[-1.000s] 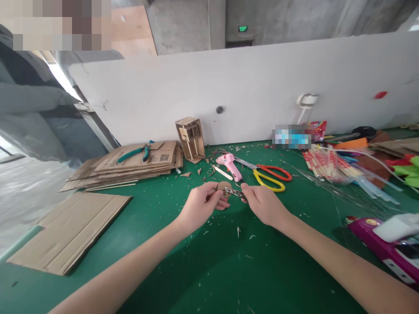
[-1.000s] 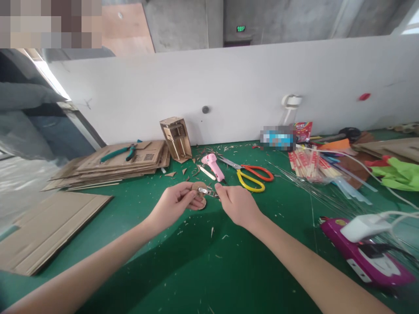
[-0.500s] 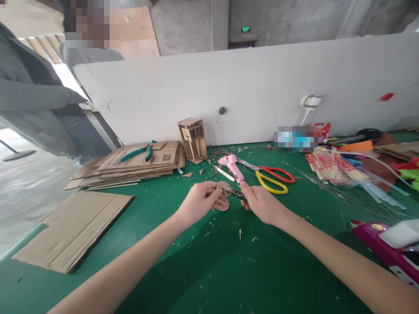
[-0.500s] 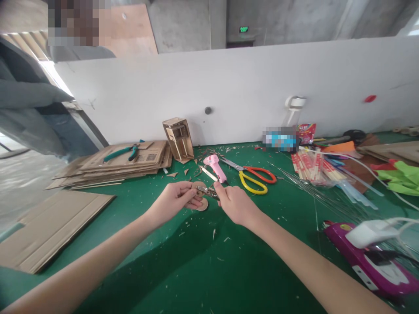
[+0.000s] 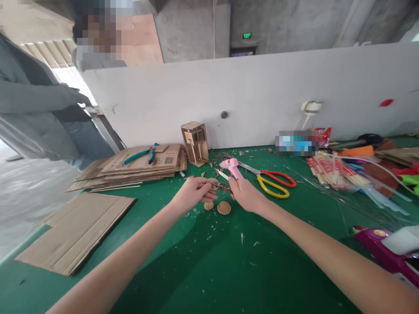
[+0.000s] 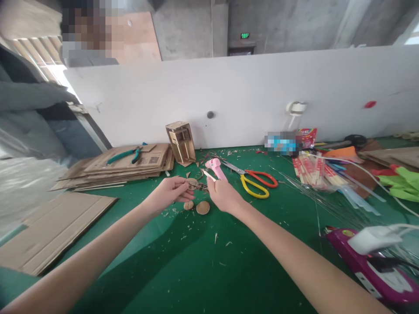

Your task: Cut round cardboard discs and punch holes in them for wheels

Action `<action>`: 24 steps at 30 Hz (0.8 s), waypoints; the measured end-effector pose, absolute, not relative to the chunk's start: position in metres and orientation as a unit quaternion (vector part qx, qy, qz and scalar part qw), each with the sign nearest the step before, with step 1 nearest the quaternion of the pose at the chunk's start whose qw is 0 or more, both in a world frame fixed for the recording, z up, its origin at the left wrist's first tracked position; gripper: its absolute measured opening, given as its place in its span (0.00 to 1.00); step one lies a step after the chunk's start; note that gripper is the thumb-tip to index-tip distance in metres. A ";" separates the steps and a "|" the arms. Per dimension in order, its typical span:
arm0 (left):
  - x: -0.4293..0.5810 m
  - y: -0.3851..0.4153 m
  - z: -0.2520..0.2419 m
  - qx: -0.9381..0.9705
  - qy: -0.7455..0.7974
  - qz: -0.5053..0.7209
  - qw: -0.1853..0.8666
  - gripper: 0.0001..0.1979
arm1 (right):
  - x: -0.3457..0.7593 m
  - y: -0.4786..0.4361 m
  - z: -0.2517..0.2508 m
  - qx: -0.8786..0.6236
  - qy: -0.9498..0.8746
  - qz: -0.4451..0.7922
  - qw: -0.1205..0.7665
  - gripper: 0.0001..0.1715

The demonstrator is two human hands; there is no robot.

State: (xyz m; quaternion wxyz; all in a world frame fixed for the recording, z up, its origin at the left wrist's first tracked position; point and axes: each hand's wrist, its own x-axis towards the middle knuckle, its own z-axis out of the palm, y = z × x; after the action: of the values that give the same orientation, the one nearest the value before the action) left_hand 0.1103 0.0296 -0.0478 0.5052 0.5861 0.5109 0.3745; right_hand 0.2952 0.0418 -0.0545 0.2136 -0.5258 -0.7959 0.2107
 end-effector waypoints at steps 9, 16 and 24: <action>0.114 0.026 -0.049 0.580 0.518 0.340 0.529 0.10 | 0.301 0.043 -0.071 -0.531 -0.808 0.133 0.218 0.30; 0.117 0.026 -0.061 0.606 0.495 0.313 0.538 0.19 | 0.296 0.040 -0.076 -0.506 -0.818 0.092 0.258 0.34; 0.119 0.025 -0.067 0.636 0.478 0.318 0.516 0.18 | 0.302 0.042 -0.081 -0.486 -0.840 0.047 0.237 0.36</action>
State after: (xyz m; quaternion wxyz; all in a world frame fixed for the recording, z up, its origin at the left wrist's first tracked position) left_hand 0.1190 0.0246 -0.0667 0.5157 0.6360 0.4778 0.3181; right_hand 0.3022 0.0417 -0.0813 0.2373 -0.4865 -0.8396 0.0466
